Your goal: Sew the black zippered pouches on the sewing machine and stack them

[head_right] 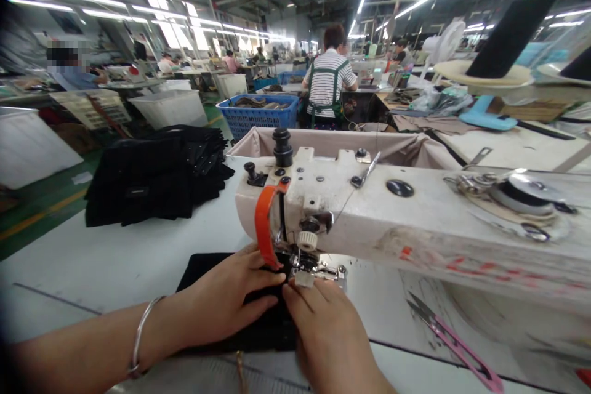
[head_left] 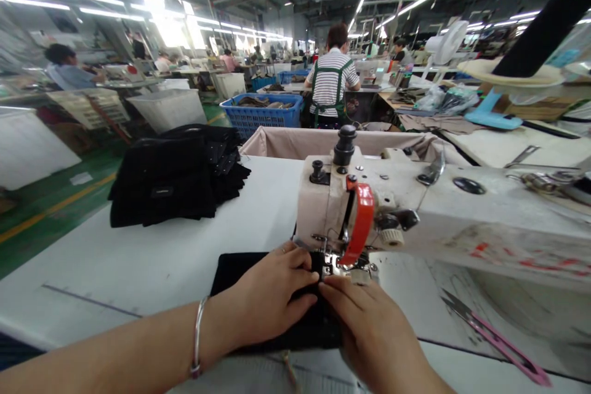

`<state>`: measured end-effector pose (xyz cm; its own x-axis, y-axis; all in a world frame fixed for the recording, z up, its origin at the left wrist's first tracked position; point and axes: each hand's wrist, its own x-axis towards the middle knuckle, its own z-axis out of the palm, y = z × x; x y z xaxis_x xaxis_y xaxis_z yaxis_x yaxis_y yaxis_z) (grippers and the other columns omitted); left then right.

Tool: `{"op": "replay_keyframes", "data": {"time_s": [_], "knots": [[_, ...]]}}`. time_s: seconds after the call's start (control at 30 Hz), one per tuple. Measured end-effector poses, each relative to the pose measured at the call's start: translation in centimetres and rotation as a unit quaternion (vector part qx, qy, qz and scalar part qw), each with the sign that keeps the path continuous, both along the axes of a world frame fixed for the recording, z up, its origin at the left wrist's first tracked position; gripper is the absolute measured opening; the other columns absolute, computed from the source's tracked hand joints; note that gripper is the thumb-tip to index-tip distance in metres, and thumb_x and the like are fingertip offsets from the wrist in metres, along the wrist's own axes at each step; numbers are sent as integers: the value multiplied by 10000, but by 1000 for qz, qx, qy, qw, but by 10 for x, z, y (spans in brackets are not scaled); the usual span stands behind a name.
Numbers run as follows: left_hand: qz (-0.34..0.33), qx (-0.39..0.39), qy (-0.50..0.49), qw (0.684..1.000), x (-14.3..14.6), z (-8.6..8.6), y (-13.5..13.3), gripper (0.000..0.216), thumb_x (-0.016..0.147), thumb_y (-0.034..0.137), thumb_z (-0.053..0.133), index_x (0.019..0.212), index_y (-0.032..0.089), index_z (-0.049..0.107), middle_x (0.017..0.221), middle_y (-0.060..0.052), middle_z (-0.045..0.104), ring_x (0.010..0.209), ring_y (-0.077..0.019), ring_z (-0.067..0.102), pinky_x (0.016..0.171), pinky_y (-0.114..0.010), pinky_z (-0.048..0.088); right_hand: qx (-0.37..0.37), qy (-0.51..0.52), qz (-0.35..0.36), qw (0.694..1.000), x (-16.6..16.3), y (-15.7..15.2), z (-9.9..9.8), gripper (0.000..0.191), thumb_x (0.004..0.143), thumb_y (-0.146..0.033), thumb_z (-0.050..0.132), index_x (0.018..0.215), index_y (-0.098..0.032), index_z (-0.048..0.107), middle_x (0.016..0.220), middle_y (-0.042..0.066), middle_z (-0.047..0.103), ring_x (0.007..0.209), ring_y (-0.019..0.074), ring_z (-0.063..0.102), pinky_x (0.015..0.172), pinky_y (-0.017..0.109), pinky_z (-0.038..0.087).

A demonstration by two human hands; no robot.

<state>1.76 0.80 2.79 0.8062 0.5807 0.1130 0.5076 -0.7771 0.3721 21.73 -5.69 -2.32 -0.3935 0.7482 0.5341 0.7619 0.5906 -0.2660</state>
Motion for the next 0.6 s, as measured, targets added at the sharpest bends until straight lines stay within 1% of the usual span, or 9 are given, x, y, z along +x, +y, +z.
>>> {"op": "replay_keyframes", "data": {"time_s": [0.07, 0.13, 0.2, 0.27, 0.37, 0.43, 0.53, 0.6], "knots": [[1, 1, -12, 1000, -4, -4, -8, 312, 900, 232, 597, 1204, 170, 626, 1274, -88, 586, 1214, -239, 512, 1085, -422, 419, -3, 6, 5, 1000, 1, -1, 2, 492, 741, 19, 427, 1141, -188, 625, 1104, 66, 689, 917, 203, 648, 792, 358, 535], [1, 0, -11, 1000, -6, -9, -12, 381, 915, 236, 576, 1284, 144, 566, 1335, -101, 553, 1256, -234, 486, 1112, -421, 398, -2, 19, 17, 1000, 1, -1, 3, 458, 747, 20, 420, 1084, -196, 642, 1076, 52, 699, 916, 193, 651, 797, 346, 533], [-5, 1, -4, 1000, -7, -13, -12, 395, 929, 250, 560, 1307, 135, 545, 1366, -110, 535, 1285, -237, 468, 1123, -425, 390, 4, 28, 27, 999, 2, -2, 4, 416, 774, 12, 419, 1050, -196, 653, 1050, 46, 707, 906, 185, 654, 788, 335, 534], [-13, 2, -3, 1000, -6, -14, -9, 381, 937, 266, 550, 1295, 134, 552, 1359, -114, 543, 1290, -237, 472, 1125, -422, 391, 7, 25, 34, 999, 2, -2, 3, 408, 794, 4, 425, 1068, -193, 655, 1052, 46, 709, 910, 182, 656, 787, 328, 535], [-21, 4, -7, 1000, -5, -11, -4, 364, 942, 267, 544, 1280, 132, 561, 1337, -119, 560, 1280, -234, 490, 1120, -408, 403, 9, 18, 36, 999, 4, -1, 2, 440, 787, 17, 421, 1107, -182, 647, 1081, 52, 706, 946, 186, 654, 809, 331, 531], [-26, 5, -2, 1000, -6, -5, -7, 373, 947, 284, 544, 1288, 135, 558, 1354, -127, 547, 1299, -247, 472, 1120, -417, 402, -2, 22, 35, 999, 6, -1, 1, 451, 785, 22, 423, 1121, -184, 642, 1096, 47, 705, 960, 190, 652, 819, 339, 525], [-39, -6, 15, 999, -8, 3, -21, 403, 927, 358, 586, 1280, 164, 576, 1350, -113, 556, 1298, -269, 473, 1124, -446, 392, -32, 44, 40, 998, 10, 0, 3, 367, 818, -7, 462, 1057, -201, 661, 1059, 29, 715, 925, 193, 649, 818, 345, 517], [-47, -10, 30, 998, -10, 6, -33, 419, 907, 364, 621, 1275, 167, 584, 1318, -104, 584, 1271, -267, 502, 1125, -446, 393, -49, 57, 47, 996, 13, 0, 5, 296, 835, -31, 496, 990, -210, 674, 1027, 18, 719, 907, 195, 642, 816, 346, 513]]}}
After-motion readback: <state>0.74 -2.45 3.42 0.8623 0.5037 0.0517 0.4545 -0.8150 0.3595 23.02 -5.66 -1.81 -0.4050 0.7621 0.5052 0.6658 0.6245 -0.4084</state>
